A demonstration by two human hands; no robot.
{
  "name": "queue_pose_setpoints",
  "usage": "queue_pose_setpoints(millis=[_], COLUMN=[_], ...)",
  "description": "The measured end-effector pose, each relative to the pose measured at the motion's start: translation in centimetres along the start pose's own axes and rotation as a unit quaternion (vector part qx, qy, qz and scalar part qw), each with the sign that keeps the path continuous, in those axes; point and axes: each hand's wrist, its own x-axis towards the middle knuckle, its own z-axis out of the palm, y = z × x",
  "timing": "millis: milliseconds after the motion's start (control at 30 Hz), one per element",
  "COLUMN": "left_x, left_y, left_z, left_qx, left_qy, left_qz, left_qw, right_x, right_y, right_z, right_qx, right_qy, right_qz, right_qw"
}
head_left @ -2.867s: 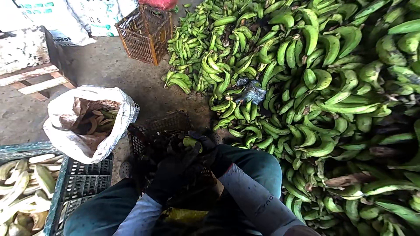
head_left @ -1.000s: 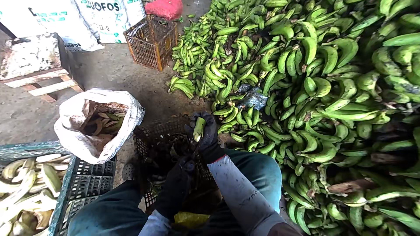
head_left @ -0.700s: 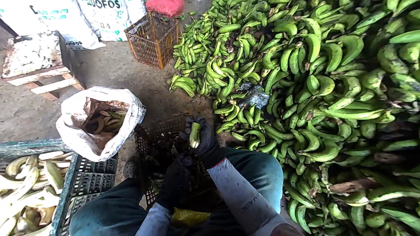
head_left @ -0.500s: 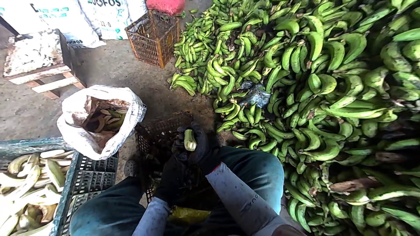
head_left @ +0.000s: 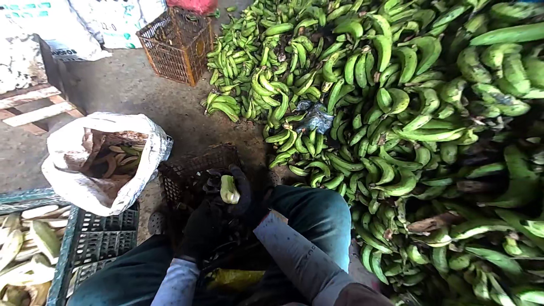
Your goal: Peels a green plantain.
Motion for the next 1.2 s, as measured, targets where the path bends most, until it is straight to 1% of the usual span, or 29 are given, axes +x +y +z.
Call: queue_pose_setpoints(millis=[33, 100, 167, 233, 300, 333, 367, 400, 433, 467, 500, 533, 567, 633, 667, 700, 733, 767, 800, 867, 933, 967, 1000, 1033, 1067, 1100, 1133, 1167, 1200], left_x=[0.2, 0.6, 0.8, 1.0, 1.7, 2.2, 2.7, 2.9, 3.3, 3.7, 3.6, 3.4, 3.3, 2.0, 1.6, 1.3, 1.2, 1.1, 1.1, 1.2, 2.1, 2.8, 3.5, 4.2, 4.7, 4.8, 4.7, 4.5, 4.9], left_y=[0.1, -0.6, -1.5, -2.0, -3.3, -4.7, -6.3, -8.0, -9.8, -11.6, -12.3, -12.9, -13.2, -11.7, -11.2, -10.9, -11.0, -11.4, -11.8, -12.2, -13.5, -14.2, -13.1, -10.1, -6.0, -0.7, 4.1, 7.6, 9.8], left_z=[-1.0, -2.8, -4.3, -5.9, -7.0, -7.4, -7.9, -8.6, -9.1, -9.1, -9.5, -10.0, -10.4, -12.0, -12.6, -12.9, -13.0, -12.8, -12.6, -12.0, -11.3, -11.2, -11.2, -11.7, -12.5, -13.4, -13.8, -13.9, -13.7], left_qx=[0.039, 0.122, 0.188, 0.217, 0.196, 0.167, 0.126, 0.058, -0.032, -0.139, -0.265, -0.371, -0.453, -0.548, -0.583, -0.606, -0.617, -0.618, -0.612, -0.607, -0.619, -0.628, -0.624, -0.602, -0.556, -0.512, -0.49, -0.488, -0.488], left_qy=[-0.008, -0.002, 0.008, -0.002, 0.0, 0.029, 0.076, 0.143, 0.225, 0.297, 0.334, 0.354, 0.365, 0.379, 0.389, 0.394, 0.394, 0.387, 0.372, 0.318, 0.241, 0.203, 0.209, 0.242, 0.248, 0.243, 0.252, 0.242, 0.241], left_qz=[-0.014, -0.028, -0.015, -0.005, -0.04, -0.074, -0.098, -0.097, -0.067, -0.032, -0.008, 0.011, 0.026, 0.008, 0.003, 0.006, 0.022, 0.052, 0.087, 0.14, 0.178, 0.182, 0.142, 0.054, -0.048, -0.149, -0.207, -0.235, -0.256], left_qw=[0.999, 0.992, 0.982, 0.976, 0.98, 0.983, 0.984, 0.983, 0.971, 0.944, 0.904, 0.858, 0.813, 0.746, 0.714, 0.691, 0.681, 0.682, 0.692, 0.715, 0.726, 0.729, 0.74, 0.759, 0.792, 0.81, 0.808, 0.805, 0.799], right_x=[0.0, -0.4, -1.0, -0.9, -0.1, 0.3, 0.8, 1.5, 2.3, 3.2, 4.6, 6.7, 9.0, 12.1, 12.8, 12.7, 12.1, 11.7, 11.6, 12.4, 14.0, 14.8, 15.3, 15.3, 15.0, 14.7, 14.6, 14.8, 15.2], right_y=[-0.1, -0.5, -0.8, -0.9, -0.8, -0.7, -0.5, -0.3, 0.0, 0.6, 1.4, 2.1, 2.7, 2.5, 1.8, 0.7, -0.7, -2.2, -3.9, -8.3, -13.2, -16.0, -18.7, -21.2, -23.2, -24.5, -25.2, -25.1, -24.4], right_z=[-0.1, 0.2, 1.0, 1.6, 2.2, 2.6, 3.4, 4.6, 6.3, 8.2, 10.2, 11.9, 13.7, 17.2, 18.4, 19.0, 19.1, 18.4, 17.0, 11.8, 4.3, 0.2, -3.7, -7.3, -10.2, -12.4, -14.4, -16.3, -18.3], right_qx=[-0.011, -0.083, -0.17, -0.231, -0.275, -0.295, -0.32, -0.352, -0.384, -0.413, -0.446, -0.464, -0.457, -0.481, -0.496, -0.507, -0.506, -0.496, -0.492, -0.506, -0.535, -0.569, -0.62, -0.686, -0.75, -0.807, -0.851, -0.886, -0.904], right_qy=[-0.005, -0.03, -0.064, -0.086, -0.106, -0.12, -0.138, -0.156, -0.164, -0.163, -0.158, -0.155, -0.14, -0.122, -0.112, -0.109, -0.106, -0.097, -0.082, -0.027, 0.085, 0.139, 0.183, 0.212, 0.221, 0.215, 0.201, 0.175, 0.154], right_qz=[0.013, 0.018, 0.037, 0.105, 0.176, 0.213, 0.238, 0.25, 0.244, 0.214, 0.18, 0.154, 0.137, 0.106, 0.087, 0.059, 0.029, 0.005, -0.024, -0.052, -0.051, -0.054, -0.053, -0.051, -0.046, -0.023, 0.011, 0.048, 0.082], right_qw=[1.0, 0.996, 0.983, 0.963, 0.939, 0.924, 0.907, 0.888, 0.875, 0.87, 0.862, 0.858, 0.867, 0.862, 0.856, 0.853, 0.855, 0.863, 0.866, 0.861, 0.839, 0.809, 0.761, 0.694, 0.622, 0.549, 0.485, 0.427, 0.389])
